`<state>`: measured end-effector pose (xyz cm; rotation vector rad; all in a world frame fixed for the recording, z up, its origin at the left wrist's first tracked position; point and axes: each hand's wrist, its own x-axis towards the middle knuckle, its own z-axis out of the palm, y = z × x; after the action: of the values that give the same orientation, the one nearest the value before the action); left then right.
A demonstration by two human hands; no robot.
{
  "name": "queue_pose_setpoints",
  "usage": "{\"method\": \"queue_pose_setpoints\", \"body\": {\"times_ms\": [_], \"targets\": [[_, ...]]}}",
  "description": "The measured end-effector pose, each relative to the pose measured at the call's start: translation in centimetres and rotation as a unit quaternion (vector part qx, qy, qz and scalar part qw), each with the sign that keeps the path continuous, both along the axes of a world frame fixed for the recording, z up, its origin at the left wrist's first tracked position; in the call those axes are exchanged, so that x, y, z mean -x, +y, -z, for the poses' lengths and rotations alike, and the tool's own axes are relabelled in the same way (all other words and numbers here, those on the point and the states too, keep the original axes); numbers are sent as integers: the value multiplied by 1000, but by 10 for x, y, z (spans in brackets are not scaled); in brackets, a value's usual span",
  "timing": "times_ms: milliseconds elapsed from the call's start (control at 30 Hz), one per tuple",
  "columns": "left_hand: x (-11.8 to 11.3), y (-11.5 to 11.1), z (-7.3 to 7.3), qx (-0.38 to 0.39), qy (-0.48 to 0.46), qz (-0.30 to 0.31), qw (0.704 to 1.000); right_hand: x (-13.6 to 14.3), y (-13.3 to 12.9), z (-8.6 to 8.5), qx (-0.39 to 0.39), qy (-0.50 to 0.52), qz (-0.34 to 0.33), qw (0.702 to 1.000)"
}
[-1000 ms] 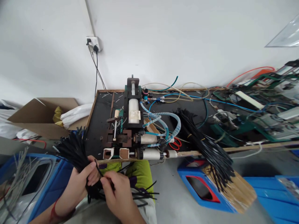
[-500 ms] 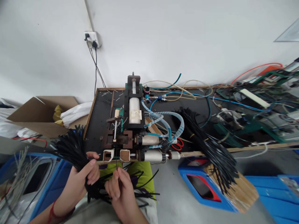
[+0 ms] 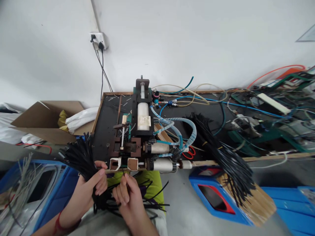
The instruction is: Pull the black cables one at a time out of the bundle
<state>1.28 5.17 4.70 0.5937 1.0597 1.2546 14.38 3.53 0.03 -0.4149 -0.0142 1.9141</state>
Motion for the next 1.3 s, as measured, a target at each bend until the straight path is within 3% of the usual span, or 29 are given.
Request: {"method": "queue_pose_setpoints", "body": {"times_ms": [567, 733, 900, 1067, 1200, 1300], "targets": [[3, -5, 3, -44, -13, -13, 999, 9, -1, 0, -27, -77, 10, 997], [5, -7, 1, -28, 8, -25, 999, 9, -3, 5, -60, -209, 53, 975], [5, -11, 1, -23, 20, -20, 999, 4, -8, 4, -85, -466, 80, 877], [6, -15, 0, -25, 32, 1, 999, -4, -20, -1, -148, -594, 89, 785], [7, -19, 2, -34, 50, 13, 998, -38, -43, 11, -199, -704, 103, 673], [8, -23, 5, -34, 59, 23, 997, -79, -62, 22, -158, -786, 38, 597]]}}
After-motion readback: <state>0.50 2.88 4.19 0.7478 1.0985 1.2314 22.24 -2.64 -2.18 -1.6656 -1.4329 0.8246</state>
